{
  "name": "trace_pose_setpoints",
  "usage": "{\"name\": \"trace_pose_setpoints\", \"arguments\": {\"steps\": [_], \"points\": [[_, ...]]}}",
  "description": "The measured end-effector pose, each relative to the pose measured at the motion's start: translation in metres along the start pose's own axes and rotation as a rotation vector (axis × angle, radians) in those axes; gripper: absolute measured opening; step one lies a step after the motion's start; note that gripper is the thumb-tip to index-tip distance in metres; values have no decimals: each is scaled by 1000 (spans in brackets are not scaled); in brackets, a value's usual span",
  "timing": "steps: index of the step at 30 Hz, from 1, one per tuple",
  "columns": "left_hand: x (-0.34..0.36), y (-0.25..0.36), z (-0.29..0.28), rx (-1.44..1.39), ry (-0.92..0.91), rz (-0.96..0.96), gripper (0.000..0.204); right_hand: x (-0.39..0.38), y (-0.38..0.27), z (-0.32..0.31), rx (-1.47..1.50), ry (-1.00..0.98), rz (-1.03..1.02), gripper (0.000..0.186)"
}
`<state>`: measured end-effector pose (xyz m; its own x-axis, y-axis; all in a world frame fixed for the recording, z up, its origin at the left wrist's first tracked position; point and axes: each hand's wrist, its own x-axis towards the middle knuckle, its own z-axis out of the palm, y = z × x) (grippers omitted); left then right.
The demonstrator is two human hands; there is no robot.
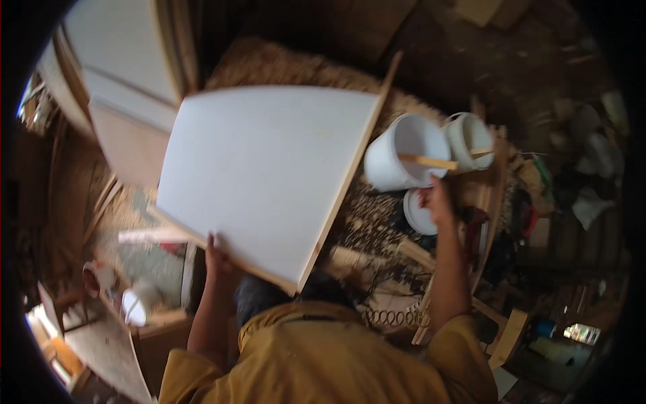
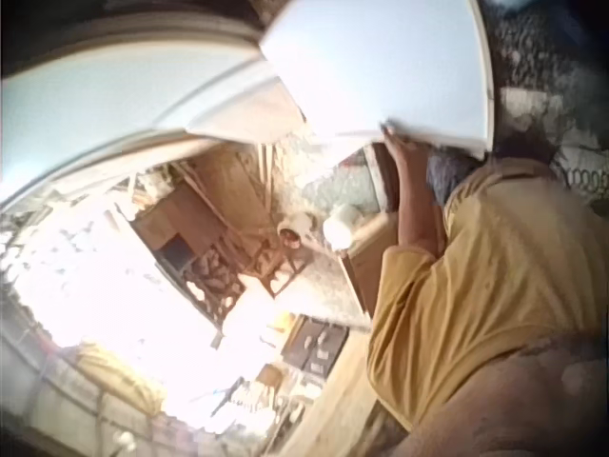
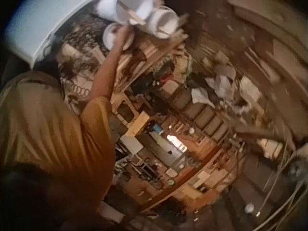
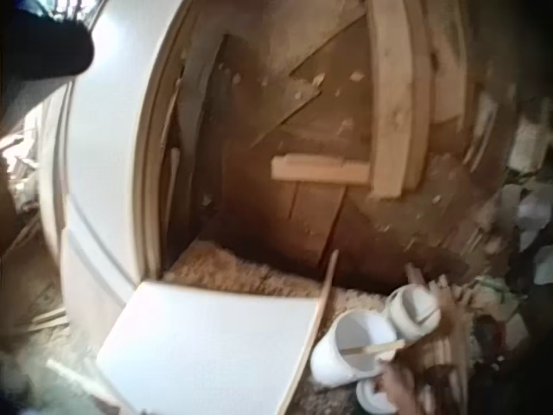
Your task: Assemble and finish wooden furniture components using a nail gun and router.
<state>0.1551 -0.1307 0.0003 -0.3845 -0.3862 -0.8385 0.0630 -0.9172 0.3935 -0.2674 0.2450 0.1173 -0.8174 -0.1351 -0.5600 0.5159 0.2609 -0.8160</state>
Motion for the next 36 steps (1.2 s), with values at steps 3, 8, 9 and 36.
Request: {"name": "trace_pose_setpoints", "arguments": {"steps": [3, 8, 9, 36], "points": [[1, -39, -9, -86, -85, -111, 49, 12, -8, -14, -6, -6, -110, 29], [-33, -89, 25, 60, 6, 62, 36, 4, -41, 1, -87, -37, -68, 27], [-32, -95, 22, 52, 17, 60, 36, -1, -44, 3, -96, -45, -62, 27], [-6, -111, -11, 143, -139, -49, 42, -201, -68, -326, 69, 698, -311, 28]]}}
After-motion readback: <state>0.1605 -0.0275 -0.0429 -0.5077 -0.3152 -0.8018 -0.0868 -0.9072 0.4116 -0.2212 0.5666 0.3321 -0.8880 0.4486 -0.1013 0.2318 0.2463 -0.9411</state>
